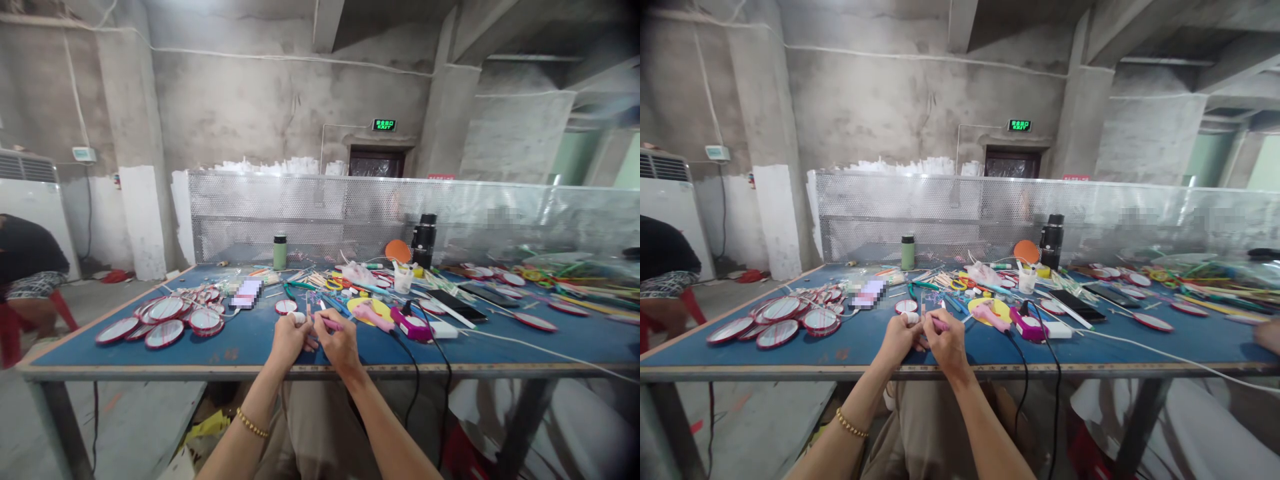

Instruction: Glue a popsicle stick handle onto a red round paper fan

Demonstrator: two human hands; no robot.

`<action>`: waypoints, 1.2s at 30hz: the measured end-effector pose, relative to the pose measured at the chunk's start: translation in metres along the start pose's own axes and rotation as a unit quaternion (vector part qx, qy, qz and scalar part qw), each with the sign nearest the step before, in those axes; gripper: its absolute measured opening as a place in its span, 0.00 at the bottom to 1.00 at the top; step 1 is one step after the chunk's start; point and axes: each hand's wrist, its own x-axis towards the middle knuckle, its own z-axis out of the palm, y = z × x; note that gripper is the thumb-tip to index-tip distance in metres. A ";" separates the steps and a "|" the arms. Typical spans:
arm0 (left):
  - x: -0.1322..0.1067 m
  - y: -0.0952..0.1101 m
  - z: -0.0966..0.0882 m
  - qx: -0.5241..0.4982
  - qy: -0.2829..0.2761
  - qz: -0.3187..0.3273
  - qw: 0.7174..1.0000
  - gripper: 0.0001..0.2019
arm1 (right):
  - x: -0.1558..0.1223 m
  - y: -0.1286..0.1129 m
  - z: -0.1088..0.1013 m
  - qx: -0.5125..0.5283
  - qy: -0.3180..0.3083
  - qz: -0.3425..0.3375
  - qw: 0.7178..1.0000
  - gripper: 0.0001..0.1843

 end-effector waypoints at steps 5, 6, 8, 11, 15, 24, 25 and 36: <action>-0.001 0.000 0.000 0.002 -0.001 -0.001 1.000 0.14 | -0.001 0.002 0.000 -0.005 0.002 0.004 1.000 0.12; -0.001 0.000 0.000 0.003 -0.001 -0.001 1.000 0.14 | -0.001 0.002 0.000 -0.006 0.004 0.006 1.000 0.11; -0.001 0.000 0.000 0.003 -0.001 -0.002 1.000 0.14 | -0.001 0.001 -0.001 -0.007 0.004 0.007 1.000 0.11; -0.001 0.001 0.001 0.003 0.002 -0.003 1.000 0.14 | -0.002 -0.001 -0.001 -0.009 -0.003 0.005 1.000 0.12; -0.001 0.002 0.001 0.004 0.003 -0.004 1.000 0.14 | -0.002 -0.001 0.000 -0.012 -0.005 0.003 1.000 0.11; -0.001 0.000 0.000 0.003 -0.002 -0.002 1.000 0.14 | -0.001 0.002 0.000 -0.015 0.010 0.003 1.000 0.12; -0.001 0.000 0.000 0.002 -0.003 0.000 1.000 0.14 | -0.001 0.002 0.000 -0.016 0.008 0.002 1.000 0.12; -0.001 0.000 -0.001 -0.002 -0.002 0.013 1.000 0.13 | -0.001 -0.001 0.000 -0.016 0.004 -0.001 1.000 0.12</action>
